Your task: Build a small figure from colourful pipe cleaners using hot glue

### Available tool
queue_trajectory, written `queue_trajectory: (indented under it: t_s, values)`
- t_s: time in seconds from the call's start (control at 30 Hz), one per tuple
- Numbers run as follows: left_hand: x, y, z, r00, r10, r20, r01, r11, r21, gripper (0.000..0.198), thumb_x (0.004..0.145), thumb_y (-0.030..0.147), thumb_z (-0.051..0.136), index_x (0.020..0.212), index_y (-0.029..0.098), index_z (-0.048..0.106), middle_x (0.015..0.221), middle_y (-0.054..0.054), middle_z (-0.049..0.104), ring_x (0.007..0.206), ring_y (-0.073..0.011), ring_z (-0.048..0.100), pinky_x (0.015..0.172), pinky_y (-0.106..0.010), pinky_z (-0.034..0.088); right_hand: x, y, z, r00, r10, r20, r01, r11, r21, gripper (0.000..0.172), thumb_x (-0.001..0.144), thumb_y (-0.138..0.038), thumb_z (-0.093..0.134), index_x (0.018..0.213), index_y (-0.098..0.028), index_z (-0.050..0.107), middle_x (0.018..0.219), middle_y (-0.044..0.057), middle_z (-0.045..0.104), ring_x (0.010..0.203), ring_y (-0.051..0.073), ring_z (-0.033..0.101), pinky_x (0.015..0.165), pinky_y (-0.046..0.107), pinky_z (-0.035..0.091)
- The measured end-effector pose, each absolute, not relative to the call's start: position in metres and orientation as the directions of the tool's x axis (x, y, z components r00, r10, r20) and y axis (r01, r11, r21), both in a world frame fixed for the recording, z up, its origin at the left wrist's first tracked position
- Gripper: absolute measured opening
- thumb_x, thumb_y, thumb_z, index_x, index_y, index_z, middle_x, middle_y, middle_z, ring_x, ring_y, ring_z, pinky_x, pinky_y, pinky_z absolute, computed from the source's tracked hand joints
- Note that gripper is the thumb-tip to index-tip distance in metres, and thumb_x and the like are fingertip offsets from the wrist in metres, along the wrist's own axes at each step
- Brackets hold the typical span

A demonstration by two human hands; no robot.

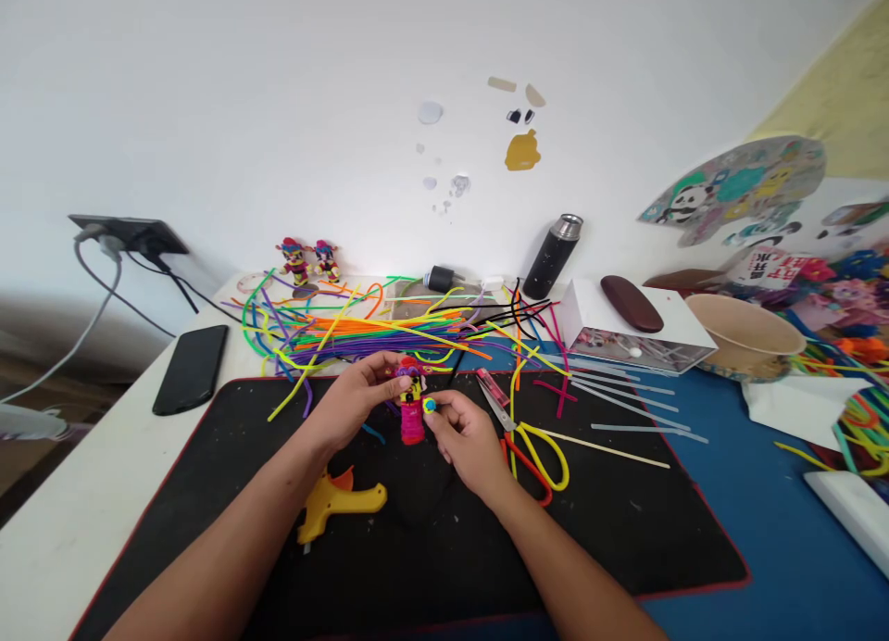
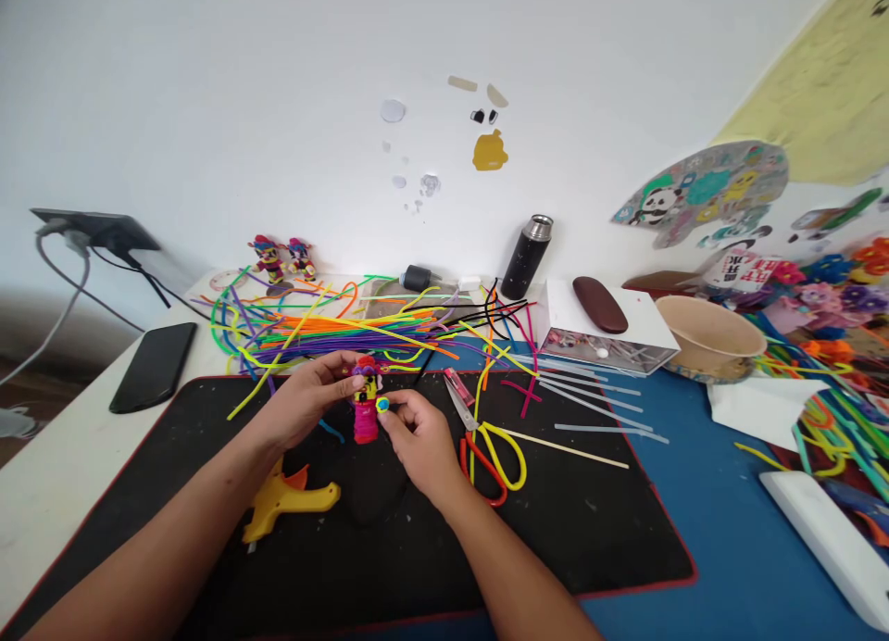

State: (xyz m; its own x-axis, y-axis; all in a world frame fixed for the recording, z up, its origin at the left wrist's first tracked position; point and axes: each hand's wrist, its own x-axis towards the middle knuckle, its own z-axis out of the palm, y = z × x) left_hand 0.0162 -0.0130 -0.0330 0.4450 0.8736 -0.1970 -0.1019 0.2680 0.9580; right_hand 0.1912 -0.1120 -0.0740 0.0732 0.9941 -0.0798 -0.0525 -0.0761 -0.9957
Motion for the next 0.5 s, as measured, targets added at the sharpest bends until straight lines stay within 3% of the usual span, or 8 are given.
queue_trajectory:
  t_s: [0.5]
  values:
    - [0.0183, -0.0148, -0.0353, 0.457, 0.87, -0.186, -0.097, 0.257, 0.962, 0.048, 0.067, 0.043, 0.098, 0.101, 0.019, 0.075, 0.086, -0.001, 0.072, 0.077, -0.0167, 0.062, 0.074, -0.029, 0.05, 0.192, -0.1118, -0.0766, 0.118, 0.991, -0.058, -0.018, -0.056, -0.998, 0.034, 0.092, -0.051, 0.072, 0.106, -0.019, 0.072, 0.056, -0.009, 0.047, 0.045, 0.011, 0.04, 0.046, 0.025, 0.031]
